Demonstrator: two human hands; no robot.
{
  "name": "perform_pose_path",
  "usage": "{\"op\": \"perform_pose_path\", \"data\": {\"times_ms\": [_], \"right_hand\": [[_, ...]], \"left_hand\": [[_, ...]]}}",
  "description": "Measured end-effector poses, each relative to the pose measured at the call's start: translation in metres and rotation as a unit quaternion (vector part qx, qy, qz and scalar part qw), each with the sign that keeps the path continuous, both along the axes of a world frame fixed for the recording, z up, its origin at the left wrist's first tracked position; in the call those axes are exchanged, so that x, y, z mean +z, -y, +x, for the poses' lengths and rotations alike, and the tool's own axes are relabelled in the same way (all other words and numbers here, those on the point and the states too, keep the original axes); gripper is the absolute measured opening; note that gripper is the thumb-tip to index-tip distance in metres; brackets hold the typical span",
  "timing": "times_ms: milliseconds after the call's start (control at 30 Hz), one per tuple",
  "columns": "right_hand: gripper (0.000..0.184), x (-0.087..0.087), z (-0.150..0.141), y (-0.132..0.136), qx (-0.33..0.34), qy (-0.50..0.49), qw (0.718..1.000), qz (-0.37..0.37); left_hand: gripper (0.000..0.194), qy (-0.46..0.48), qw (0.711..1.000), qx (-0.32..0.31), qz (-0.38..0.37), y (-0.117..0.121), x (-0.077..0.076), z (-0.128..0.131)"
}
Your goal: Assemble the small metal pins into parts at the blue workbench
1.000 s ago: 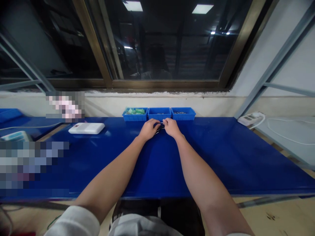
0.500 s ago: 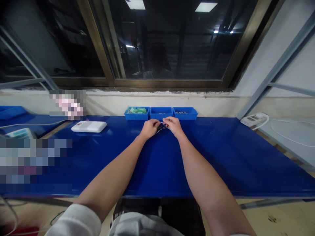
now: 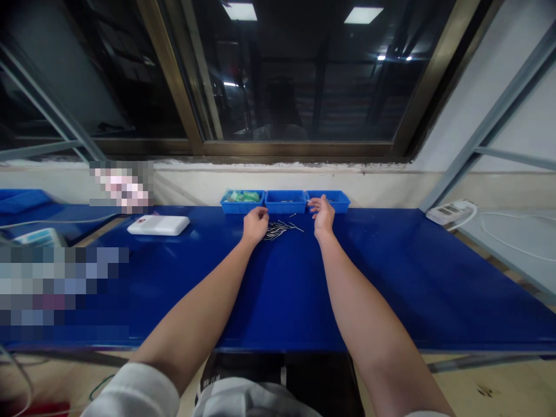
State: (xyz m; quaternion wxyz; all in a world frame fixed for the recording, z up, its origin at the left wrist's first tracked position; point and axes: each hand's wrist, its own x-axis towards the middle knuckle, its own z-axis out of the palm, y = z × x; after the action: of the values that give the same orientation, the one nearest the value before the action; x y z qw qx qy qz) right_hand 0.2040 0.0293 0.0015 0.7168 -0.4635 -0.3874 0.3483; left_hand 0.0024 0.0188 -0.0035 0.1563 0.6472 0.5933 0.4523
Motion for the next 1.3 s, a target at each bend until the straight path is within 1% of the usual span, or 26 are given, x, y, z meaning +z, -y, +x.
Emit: {"op": "perform_pose_path", "data": {"times_ms": [67,133,200,233,267,333,400,467,533,600,667,733,867,967,1067,1167,1233,1300], "right_hand": [[0.054,-0.001,0.004,-0.002,0.015,-0.011,1.000,0.008],[0.055,-0.002,0.007,-0.002,0.012,0.022,1.000,-0.013],[0.053,-0.004,0.006,0.000,-0.020,0.107,0.993,-0.037],[0.048,-0.005,0.005,0.001,-0.033,0.169,0.984,-0.047],[0.040,-0.005,0.003,0.003,-0.036,0.237,0.969,-0.059],[0.025,-0.004,-0.002,0.007,-0.007,0.370,0.924,-0.094],[0.018,-0.004,-0.007,0.011,0.041,0.469,0.872,-0.132],[0.015,-0.003,-0.010,0.014,0.069,0.529,0.832,-0.154],[0.013,-0.003,-0.011,0.015,0.078,0.561,0.809,-0.158],[0.013,-0.004,-0.010,0.015,0.083,0.577,0.798,-0.154],[0.014,-0.006,-0.009,0.014,0.094,0.581,0.795,-0.144],[0.014,-0.008,-0.009,0.013,0.098,0.576,0.801,-0.129],[0.020,-0.008,-0.010,0.012,0.064,0.542,0.833,-0.088],[0.030,-0.005,-0.013,0.013,0.041,0.527,0.847,-0.061],[0.037,-0.002,-0.015,0.015,0.056,0.520,0.851,-0.042],[0.041,0.000,-0.017,0.018,0.089,0.510,0.855,-0.025],[0.044,0.000,-0.017,0.018,0.095,0.506,0.857,-0.017],[0.046,-0.001,-0.018,0.018,0.093,0.501,0.860,-0.014]], "left_hand": [[0.028,-0.031,0.999,-0.017,-0.009,0.001,0.000,0.001],[0.035,-0.089,0.995,-0.046,-0.024,0.005,0.001,0.003],[0.056,-0.173,0.981,-0.080,-0.048,0.010,0.002,0.006],[0.068,-0.216,0.969,-0.097,-0.065,0.013,0.003,0.008],[0.079,-0.255,0.957,-0.112,-0.084,0.016,0.004,0.010],[0.092,-0.312,0.933,-0.136,-0.120,0.019,0.004,0.013],[0.095,-0.342,0.918,-0.150,-0.136,0.021,0.003,0.016],[0.094,-0.356,0.912,-0.153,-0.136,0.020,0.003,0.017],[0.092,-0.359,0.911,-0.154,-0.133,0.018,0.002,0.017],[0.087,-0.359,0.911,-0.159,-0.130,0.016,0.001,0.017],[0.081,-0.355,0.912,-0.165,-0.125,0.014,0.000,0.017],[0.073,-0.347,0.915,-0.170,-0.116,0.012,-0.002,0.018],[0.062,-0.307,0.932,-0.176,-0.081,0.010,-0.003,0.021],[0.059,-0.244,0.954,-0.168,-0.038,0.009,-0.003,0.023],[0.049,-0.182,0.970,-0.157,0.032,0.007,-0.003,0.022],[0.032,-0.138,0.973,-0.158,0.095,0.004,-0.003,0.019],[0.023,-0.123,0.973,-0.156,0.117,0.003,-0.003,0.015],[0.020,-0.120,0.972,-0.160,0.123,0.003,-0.002,0.013]]}}
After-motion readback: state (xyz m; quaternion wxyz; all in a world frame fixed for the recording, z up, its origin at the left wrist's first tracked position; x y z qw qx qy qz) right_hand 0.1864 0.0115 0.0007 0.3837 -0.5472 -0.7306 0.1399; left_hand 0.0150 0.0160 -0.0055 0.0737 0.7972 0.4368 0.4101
